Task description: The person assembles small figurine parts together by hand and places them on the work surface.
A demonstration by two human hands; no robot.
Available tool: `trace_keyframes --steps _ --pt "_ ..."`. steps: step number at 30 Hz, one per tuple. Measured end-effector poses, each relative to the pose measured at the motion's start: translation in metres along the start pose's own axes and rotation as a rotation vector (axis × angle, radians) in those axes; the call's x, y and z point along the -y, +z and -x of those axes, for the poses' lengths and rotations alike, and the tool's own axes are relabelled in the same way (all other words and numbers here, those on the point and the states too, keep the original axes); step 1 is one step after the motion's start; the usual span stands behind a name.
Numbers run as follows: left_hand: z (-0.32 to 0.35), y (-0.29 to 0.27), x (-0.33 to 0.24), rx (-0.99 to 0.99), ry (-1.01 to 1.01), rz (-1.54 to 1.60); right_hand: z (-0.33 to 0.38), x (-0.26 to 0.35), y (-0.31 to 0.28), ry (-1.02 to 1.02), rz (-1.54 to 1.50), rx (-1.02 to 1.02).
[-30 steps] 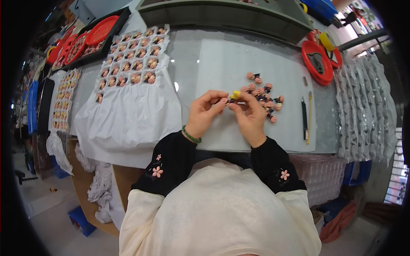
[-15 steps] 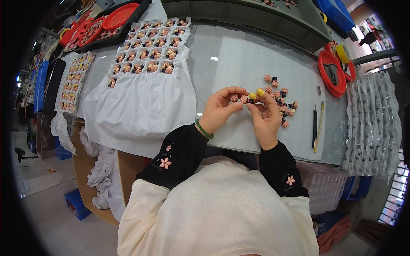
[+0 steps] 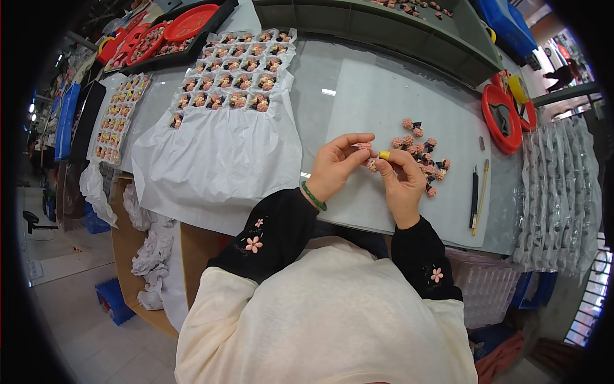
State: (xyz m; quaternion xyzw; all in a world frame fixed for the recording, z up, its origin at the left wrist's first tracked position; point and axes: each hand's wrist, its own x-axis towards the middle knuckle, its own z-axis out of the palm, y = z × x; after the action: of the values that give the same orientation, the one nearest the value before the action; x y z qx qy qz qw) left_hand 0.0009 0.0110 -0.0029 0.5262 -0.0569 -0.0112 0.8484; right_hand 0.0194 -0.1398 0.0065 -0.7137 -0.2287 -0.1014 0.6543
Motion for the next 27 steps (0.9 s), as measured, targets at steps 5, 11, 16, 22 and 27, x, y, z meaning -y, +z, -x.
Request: trace_keyframes --steps 5,11,16,22,27 --pt "0.008 0.013 0.004 0.016 0.163 -0.144 0.003 0.003 0.002 0.116 0.004 -0.05" --pt "0.021 0.013 -0.01 0.047 0.165 -0.358 0.009 -0.003 -0.003 0.117 -0.076 -0.04" --pt "0.035 -0.011 -0.086 -0.2 0.527 -0.819 0.008 0.008 0.003 0.187 -0.089 -0.012" --pt "0.056 -0.181 -0.15 -0.715 0.349 -1.718 0.008 0.009 0.003 0.171 -0.075 0.017" --pt "0.063 -0.228 -0.132 -0.615 0.303 -1.863 0.012 0.007 0.0 0.198 -0.069 0.027"
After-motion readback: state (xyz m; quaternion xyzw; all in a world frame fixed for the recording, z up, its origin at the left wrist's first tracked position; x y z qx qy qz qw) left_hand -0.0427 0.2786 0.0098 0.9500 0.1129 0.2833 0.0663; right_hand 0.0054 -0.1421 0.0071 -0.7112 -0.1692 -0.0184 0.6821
